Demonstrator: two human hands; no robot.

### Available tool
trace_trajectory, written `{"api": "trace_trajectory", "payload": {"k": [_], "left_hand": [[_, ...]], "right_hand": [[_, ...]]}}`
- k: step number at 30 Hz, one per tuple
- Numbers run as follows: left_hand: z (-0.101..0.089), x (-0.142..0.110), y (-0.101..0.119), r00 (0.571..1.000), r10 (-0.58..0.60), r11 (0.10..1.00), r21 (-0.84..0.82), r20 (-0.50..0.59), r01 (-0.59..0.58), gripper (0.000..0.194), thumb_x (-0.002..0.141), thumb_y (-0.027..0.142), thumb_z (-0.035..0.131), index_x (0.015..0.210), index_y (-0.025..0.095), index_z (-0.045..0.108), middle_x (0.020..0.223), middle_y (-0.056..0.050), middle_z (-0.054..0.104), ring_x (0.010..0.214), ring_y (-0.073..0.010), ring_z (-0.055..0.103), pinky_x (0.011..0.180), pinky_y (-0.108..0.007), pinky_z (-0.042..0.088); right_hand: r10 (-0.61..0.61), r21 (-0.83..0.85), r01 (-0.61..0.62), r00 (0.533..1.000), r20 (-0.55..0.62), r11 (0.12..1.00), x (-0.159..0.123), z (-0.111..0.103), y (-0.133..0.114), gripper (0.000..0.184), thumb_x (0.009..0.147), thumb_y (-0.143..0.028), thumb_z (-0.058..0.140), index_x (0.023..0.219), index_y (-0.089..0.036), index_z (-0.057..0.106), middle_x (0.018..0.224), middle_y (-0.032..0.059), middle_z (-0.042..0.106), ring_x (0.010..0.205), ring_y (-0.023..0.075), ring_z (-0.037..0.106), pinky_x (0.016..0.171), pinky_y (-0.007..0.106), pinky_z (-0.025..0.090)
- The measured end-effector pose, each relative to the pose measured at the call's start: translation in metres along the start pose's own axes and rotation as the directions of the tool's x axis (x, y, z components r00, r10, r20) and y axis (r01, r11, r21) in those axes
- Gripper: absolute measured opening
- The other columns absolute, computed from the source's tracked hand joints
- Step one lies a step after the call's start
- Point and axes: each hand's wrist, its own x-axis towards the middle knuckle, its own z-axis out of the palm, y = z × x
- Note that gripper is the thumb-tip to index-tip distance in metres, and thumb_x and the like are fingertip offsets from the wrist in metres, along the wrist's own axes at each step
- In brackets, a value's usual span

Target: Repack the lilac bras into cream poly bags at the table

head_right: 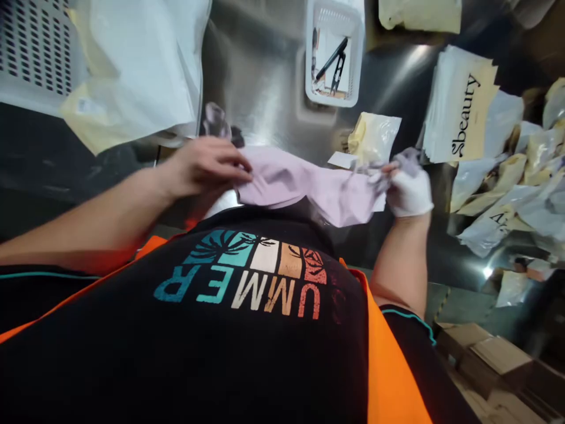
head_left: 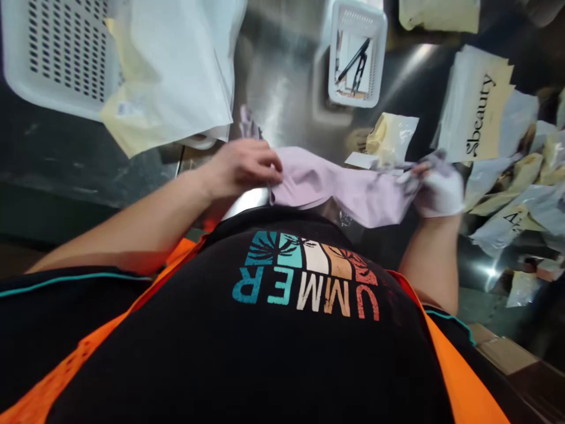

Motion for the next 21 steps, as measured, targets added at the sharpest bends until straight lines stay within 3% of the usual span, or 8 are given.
{"api": "trace_trajectory", "payload": {"k": [2,4,8,12,14,18,19,21], "left_hand": [[0.036,-0.004,-0.024,0.968,-0.120,0.992,0.073,0.221,0.106,0.013,0.080,0.013,0.080,0.073,0.024,0.079,0.109,-0.009,0.082,0.110,-0.0344,0.077,0.111,-0.060,0.058],[0.064,-0.016,-0.047,0.940,-0.169,0.977,0.179,0.296,0.119,0.013,0.080,0.013,0.074,0.070,0.022,0.075,0.121,-0.012,0.081,0.118,-0.0387,0.074,0.109,-0.063,0.056],[0.080,-0.054,-0.073,0.982,-0.142,0.974,0.194,0.123,0.116,0.031,0.079,0.019,0.065,0.105,0.024,0.081,0.152,-0.013,0.069,0.138,-0.0393,0.063,0.118,-0.064,0.047],[0.071,-0.074,-0.080,0.973,-0.189,0.975,0.091,-0.133,0.202,0.032,0.082,0.030,0.067,0.112,0.024,0.077,0.146,-0.012,0.071,0.134,-0.0339,0.065,0.121,-0.057,0.048],[0.071,-0.066,-0.085,0.873,-0.380,0.916,0.008,-0.306,0.402,0.029,0.086,0.036,0.067,0.110,0.021,0.074,0.133,-0.013,0.074,0.126,-0.0323,0.069,0.115,-0.054,0.053],[0.079,-0.026,-0.097,0.443,-0.779,0.579,-0.239,-0.445,0.779,0.047,0.090,0.042,0.076,0.127,0.015,0.063,0.120,-0.016,0.075,0.115,-0.0333,0.075,0.106,-0.052,0.059],[0.080,-0.014,-0.099,0.381,-0.814,0.520,-0.259,-0.439,0.814,0.057,0.089,0.043,0.080,0.134,0.014,0.060,0.124,-0.017,0.075,0.120,-0.0352,0.074,0.109,-0.053,0.058],[0.080,0.008,-0.102,0.340,-0.836,0.467,-0.231,-0.431,0.854,0.075,0.084,0.043,0.089,0.142,0.011,0.054,0.136,-0.022,0.071,0.132,-0.0398,0.070,0.115,-0.057,0.054]], "right_hand": [[0.140,-0.218,-0.140,0.990,-0.012,0.966,0.000,0.017,0.033,0.026,0.058,-0.033,0.085,0.073,-0.023,0.066,0.077,0.0028,0.065,0.081,0.0242,0.068,0.084,0.046,0.062],[0.224,-0.411,-0.281,0.957,-0.183,0.867,-0.001,0.032,0.065,0.018,0.063,-0.024,0.077,0.075,-0.021,0.064,0.075,0.0014,0.063,0.080,0.0226,0.066,0.084,0.043,0.060],[0.140,-0.497,-0.390,0.874,-0.466,0.775,-0.009,0.040,0.105,0.036,0.073,-0.014,0.062,0.108,-0.016,0.070,0.094,0.0057,0.069,0.095,0.0239,0.071,0.098,0.043,0.060],[-0.109,-0.643,-0.258,0.874,-0.473,0.721,-0.007,0.028,0.117,0.046,0.085,-0.019,0.057,0.130,-0.015,0.066,0.121,0.0130,0.066,0.114,0.0266,0.069,0.113,0.050,0.055],[-0.172,-0.703,-0.175,0.903,-0.393,0.689,-0.001,0.028,0.117,0.045,0.090,-0.025,0.057,0.134,-0.016,0.064,0.128,0.0151,0.064,0.118,0.0285,0.069,0.113,0.053,0.055],[-0.080,-0.782,-0.180,0.956,-0.282,0.597,0.015,0.054,0.116,0.055,0.087,-0.039,0.073,0.136,-0.014,0.064,0.134,0.0190,0.063,0.125,0.0350,0.065,0.114,0.059,0.053],[-0.027,-0.795,-0.212,0.961,-0.276,0.568,0.019,0.063,0.116,0.058,0.083,-0.040,0.078,0.133,-0.014,0.065,0.133,0.0196,0.064,0.124,0.0360,0.064,0.114,0.058,0.053],[0.079,-0.810,-0.275,0.958,-0.275,0.518,0.025,0.077,0.116,0.046,0.081,-0.035,0.079,0.121,-0.015,0.069,0.125,0.0176,0.069,0.117,0.0342,0.067,0.110,0.053,0.055]]}}
